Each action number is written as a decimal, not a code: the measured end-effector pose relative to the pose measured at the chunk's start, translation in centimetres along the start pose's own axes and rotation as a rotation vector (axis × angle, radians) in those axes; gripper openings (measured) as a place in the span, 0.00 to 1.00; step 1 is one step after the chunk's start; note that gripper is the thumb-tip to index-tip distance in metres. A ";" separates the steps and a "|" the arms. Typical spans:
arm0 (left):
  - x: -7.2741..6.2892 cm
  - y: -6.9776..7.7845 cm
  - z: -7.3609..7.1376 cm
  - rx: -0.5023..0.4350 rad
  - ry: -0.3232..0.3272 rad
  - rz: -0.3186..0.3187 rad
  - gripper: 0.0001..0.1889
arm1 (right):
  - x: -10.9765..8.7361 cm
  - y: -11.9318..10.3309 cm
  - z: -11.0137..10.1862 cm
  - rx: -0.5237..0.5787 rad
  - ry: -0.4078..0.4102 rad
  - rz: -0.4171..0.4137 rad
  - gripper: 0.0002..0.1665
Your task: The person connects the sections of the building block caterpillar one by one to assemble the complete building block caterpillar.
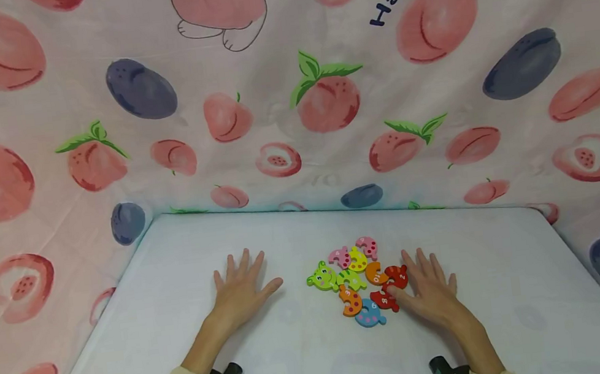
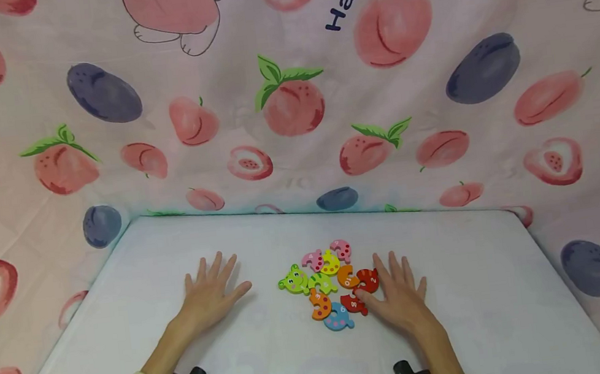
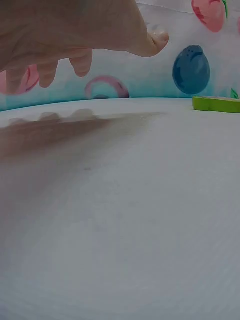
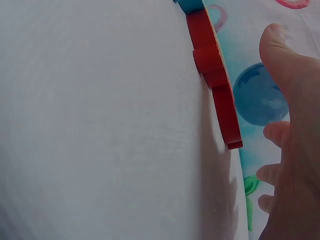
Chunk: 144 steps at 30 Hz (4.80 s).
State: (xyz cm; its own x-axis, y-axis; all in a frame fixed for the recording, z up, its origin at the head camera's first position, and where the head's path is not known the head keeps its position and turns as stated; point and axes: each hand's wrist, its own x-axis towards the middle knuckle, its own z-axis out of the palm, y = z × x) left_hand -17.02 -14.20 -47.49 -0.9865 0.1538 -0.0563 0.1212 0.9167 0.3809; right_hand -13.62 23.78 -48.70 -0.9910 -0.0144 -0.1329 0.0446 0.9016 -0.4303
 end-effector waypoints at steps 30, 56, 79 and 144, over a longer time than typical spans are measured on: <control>2.3 3.3 2.9 -0.448 -0.114 0.292 0.36 | 1.3 0.5 1.7 0.516 0.035 -0.019 0.38; 1.3 6.6 5.3 -0.064 -0.112 0.436 0.26 | 1.1 0.9 2.2 0.459 0.058 -0.065 0.22; 1.8 4.4 2.8 -0.141 0.013 0.249 0.21 | 1.3 0.6 2.1 0.428 0.061 -0.030 0.28; 3.0 1.0 4.3 -0.472 -0.022 0.238 0.24 | 1.3 -3.5 2.6 0.479 0.166 -0.104 0.32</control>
State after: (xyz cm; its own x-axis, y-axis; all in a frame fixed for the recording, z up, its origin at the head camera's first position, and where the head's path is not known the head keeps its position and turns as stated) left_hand -19.35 -11.24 -51.23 -0.9344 0.3501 0.0652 0.2741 0.5902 0.7593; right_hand -14.70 19.45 -49.71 -0.9982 0.0103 0.0595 -0.0415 0.5992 -0.7996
